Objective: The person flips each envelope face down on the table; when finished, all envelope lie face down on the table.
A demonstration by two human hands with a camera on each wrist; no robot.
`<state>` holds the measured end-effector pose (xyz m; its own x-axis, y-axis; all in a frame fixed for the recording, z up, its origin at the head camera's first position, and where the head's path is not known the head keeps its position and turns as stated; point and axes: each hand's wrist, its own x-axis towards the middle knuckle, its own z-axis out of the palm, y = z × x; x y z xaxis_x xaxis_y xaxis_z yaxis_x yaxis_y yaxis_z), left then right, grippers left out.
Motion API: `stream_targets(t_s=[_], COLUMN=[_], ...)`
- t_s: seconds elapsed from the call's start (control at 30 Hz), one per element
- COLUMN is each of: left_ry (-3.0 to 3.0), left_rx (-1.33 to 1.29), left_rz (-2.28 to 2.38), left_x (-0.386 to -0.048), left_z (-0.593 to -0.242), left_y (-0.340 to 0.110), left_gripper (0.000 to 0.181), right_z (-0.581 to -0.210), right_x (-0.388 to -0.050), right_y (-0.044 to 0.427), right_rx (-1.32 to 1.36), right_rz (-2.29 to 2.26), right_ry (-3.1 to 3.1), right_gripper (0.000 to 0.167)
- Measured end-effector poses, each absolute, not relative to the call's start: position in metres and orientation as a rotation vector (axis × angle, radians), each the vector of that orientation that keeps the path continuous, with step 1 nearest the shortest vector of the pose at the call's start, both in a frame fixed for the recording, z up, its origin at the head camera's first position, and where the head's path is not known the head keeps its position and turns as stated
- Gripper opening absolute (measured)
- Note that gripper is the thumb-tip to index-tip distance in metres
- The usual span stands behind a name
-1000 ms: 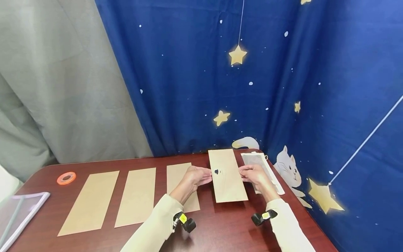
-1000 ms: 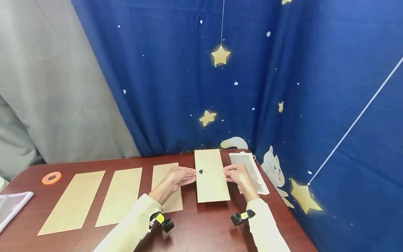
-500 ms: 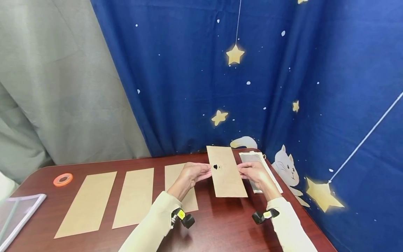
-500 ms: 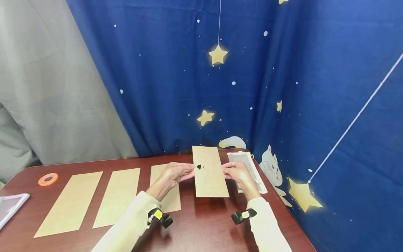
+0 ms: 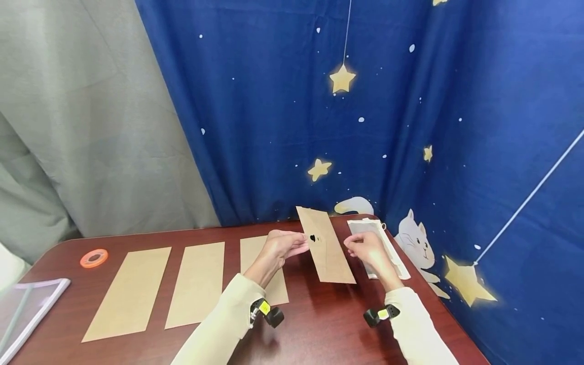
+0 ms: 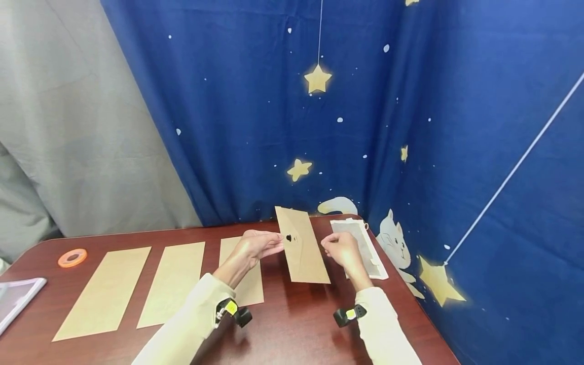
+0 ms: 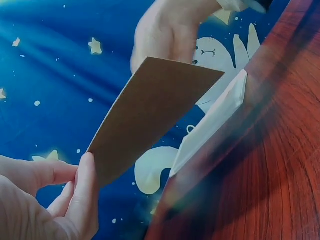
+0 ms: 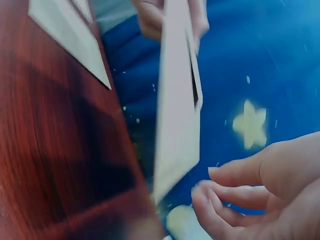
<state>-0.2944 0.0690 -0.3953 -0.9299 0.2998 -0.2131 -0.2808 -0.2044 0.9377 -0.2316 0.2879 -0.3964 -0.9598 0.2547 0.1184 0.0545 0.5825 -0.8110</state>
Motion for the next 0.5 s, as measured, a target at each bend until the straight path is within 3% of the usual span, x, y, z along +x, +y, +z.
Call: stream_targets(t_s=[0.23,0.5], left_ry=[1.673,1.722], left_rx=[0.016,-0.039], left_rz=[2.222,2.263], left_x=[-0.291,-0.290], left_z=[-0.392,-0.395], left_y=[0.078,0.084], left_gripper=[0.025,0.021], right_z=[-0.374,-0.382], right_x=[-0.213,-0.201], right_y=[0.235,0.198], right_rx=[-0.018,0.031], right_rz=[0.807,0.337], right_ry=[-2.620,-2.582], right_gripper=[0.007,0.013])
